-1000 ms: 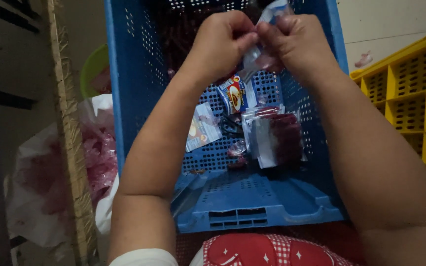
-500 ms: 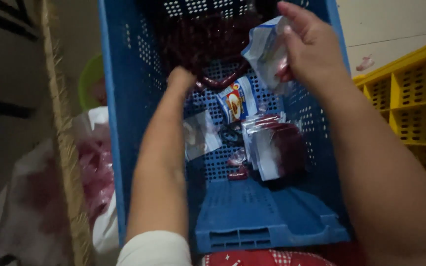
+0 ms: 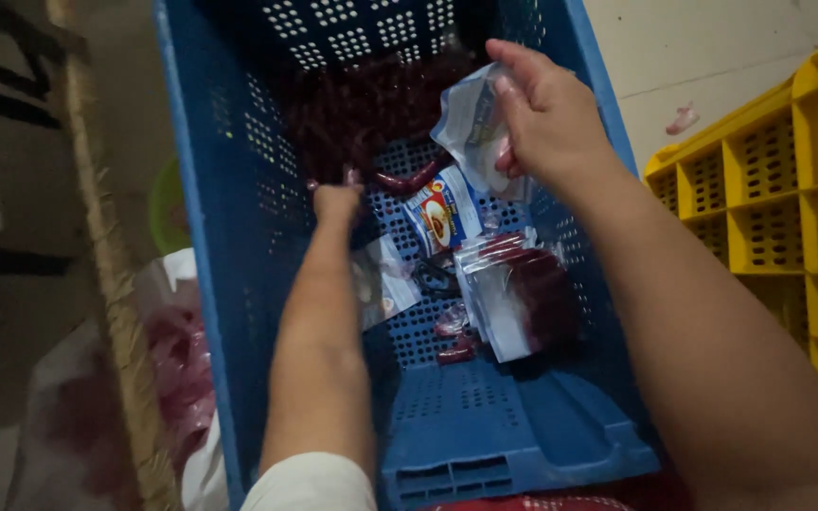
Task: The person takes pieces of meat from a crate and places them into individual clear plastic pouches, one at a time.
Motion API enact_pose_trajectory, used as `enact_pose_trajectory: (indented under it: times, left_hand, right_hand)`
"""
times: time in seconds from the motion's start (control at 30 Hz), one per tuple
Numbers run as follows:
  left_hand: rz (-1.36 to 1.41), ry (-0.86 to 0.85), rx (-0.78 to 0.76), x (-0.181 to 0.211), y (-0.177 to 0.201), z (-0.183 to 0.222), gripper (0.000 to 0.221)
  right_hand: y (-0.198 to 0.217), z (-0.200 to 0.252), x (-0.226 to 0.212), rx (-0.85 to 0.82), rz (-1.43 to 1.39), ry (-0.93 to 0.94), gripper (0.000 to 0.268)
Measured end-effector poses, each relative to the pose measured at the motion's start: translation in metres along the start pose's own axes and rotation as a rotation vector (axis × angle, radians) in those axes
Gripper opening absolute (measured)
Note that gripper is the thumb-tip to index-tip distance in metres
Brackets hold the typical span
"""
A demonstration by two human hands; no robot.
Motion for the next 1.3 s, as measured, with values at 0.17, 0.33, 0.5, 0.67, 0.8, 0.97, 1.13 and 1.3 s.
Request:
enact_pose_trajectory:
  times: [0.17,0.33,0.5,0.67,0.8,0.97,1.13,1.3]
  left_hand:
    - [0.933,0.132,-0.225,0.043,0.146,0.046,0.012]
    - [1.118,-0.158,-0.25,0.121,0.33,0.133,0.023]
    - [0.708,-0.313,-0.183,0.174,0.409,0.223,0.02]
    - [0.54,-0.59,0.102,0.199,0.355,0.209,0.022]
    - [0.469,-0.587,0.117,0.21,0.322,0.195,0.012]
    - [0.419,-0.631,0.163,0.203,0.321,0.191,0.007]
    - [0.506,-0.698,0.279,0.196,0.298,0.166,0.013]
    - [0.764,-0.376,-0.096,0.177,0.371,0.204,0.011]
  right_hand:
    - [0.001,-0.003,0.005,0.028,-0.041,-0.113,0.046]
    - [-0.001,0.004,0.0,0.021,-0.032,-0.105,0.045]
    - [-0.009,0.002,-0.004,0.0,0.004,-0.007,0.044]
    - [-0.02,0.005,-0.009,0.036,0.252,0.206,0.035]
    - [-0.04,-0.026,0.027,-0.003,0.07,0.248,0.032]
    - [-0.039,-0.018,0.023,-0.03,-0.146,0.135,0.034]
    - [-0.055,-0.014,0.005,-0.21,-0.271,0.403,0.042]
    - [-0.012,0.002,-0.018,-0.153,-0.631,0.22,0.075]
Point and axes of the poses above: each hand's wrist, its own z-axis away from the middle knuckle, its own y-axis out of the back of the hand, x = y × z, the point moved 10 cm from there along -z, towards the middle knuckle, and after that the axes turned 7 degrees about -z, right-handed, at the moved point
